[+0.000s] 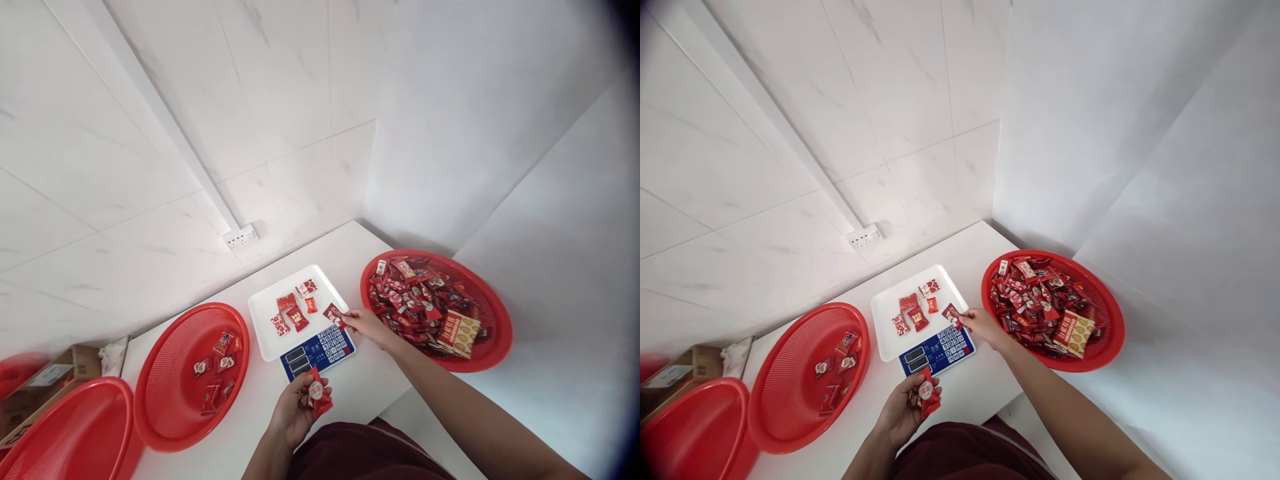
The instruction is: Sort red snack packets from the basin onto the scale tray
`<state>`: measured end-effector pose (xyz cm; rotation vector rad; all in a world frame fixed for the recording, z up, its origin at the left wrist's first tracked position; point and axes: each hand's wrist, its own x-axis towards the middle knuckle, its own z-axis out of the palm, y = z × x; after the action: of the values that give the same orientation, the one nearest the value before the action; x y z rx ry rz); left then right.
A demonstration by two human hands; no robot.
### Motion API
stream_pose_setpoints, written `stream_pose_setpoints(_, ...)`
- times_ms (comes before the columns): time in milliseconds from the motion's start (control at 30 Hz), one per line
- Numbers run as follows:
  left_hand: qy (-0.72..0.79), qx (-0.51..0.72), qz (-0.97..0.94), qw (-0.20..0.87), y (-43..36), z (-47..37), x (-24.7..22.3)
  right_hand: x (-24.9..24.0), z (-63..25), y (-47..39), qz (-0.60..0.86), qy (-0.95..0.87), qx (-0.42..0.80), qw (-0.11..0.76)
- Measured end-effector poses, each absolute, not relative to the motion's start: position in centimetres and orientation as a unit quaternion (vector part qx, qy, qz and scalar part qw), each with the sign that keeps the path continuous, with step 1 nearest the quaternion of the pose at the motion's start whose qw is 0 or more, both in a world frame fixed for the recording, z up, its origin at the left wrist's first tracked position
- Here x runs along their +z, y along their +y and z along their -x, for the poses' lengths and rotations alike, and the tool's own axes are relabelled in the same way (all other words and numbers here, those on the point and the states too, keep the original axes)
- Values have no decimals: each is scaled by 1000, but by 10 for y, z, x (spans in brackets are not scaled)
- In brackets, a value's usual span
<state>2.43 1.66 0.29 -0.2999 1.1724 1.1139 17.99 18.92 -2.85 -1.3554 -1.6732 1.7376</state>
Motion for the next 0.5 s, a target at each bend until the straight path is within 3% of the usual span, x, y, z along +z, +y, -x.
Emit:
stream_pose_setpoints(233,530,509,124,667,7,-19,-3,-23,-146,178,460,-588,644,170)
stream_pose_setpoints(333,517,520,107,671,1,-18,-9,-26,-155,157,427,-594,672,113)
stream_pose_setpoints(500,523,512,71,678,4,-26,-13,-26,-167,109,318,-478,819,0)
